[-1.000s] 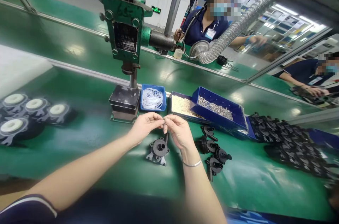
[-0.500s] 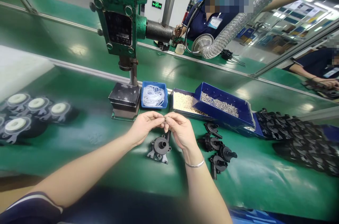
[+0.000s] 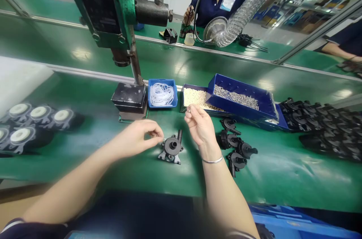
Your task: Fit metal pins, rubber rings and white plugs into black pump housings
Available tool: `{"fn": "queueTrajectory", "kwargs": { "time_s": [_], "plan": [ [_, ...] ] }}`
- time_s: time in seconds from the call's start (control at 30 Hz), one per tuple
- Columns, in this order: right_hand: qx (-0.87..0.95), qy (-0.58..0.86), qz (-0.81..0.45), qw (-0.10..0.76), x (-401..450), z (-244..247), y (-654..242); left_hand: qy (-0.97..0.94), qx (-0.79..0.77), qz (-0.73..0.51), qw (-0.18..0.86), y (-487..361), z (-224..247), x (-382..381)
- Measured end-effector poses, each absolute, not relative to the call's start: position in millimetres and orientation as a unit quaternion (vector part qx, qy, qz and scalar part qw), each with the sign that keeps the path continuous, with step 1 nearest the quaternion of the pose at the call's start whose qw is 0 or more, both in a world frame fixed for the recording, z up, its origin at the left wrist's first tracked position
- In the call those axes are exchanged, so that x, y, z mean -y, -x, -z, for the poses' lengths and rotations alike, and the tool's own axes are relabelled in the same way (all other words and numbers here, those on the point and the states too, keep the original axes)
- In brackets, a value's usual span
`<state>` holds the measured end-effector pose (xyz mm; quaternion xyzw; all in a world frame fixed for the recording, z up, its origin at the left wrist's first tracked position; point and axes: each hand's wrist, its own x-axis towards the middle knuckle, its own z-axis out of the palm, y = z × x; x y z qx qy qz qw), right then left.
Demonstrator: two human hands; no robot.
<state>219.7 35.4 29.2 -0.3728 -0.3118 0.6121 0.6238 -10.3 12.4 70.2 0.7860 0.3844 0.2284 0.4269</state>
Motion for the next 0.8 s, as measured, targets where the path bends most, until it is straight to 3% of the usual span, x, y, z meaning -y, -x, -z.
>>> {"fn": "queueTrajectory", "kwargs": {
  "time_s": [0.57, 0.8],
  "plan": [
    [0.307, 0.379, -0.630, 0.604, -35, -28, -219, -0.894, -0.360, -0.033, 0.264, -9, -90, -12],
    [0.309, 0.363, -0.637, 0.606, -34, -30, -218, -0.872, -0.367, -0.094, 0.310, -2, -88, -11]
  ]
}}
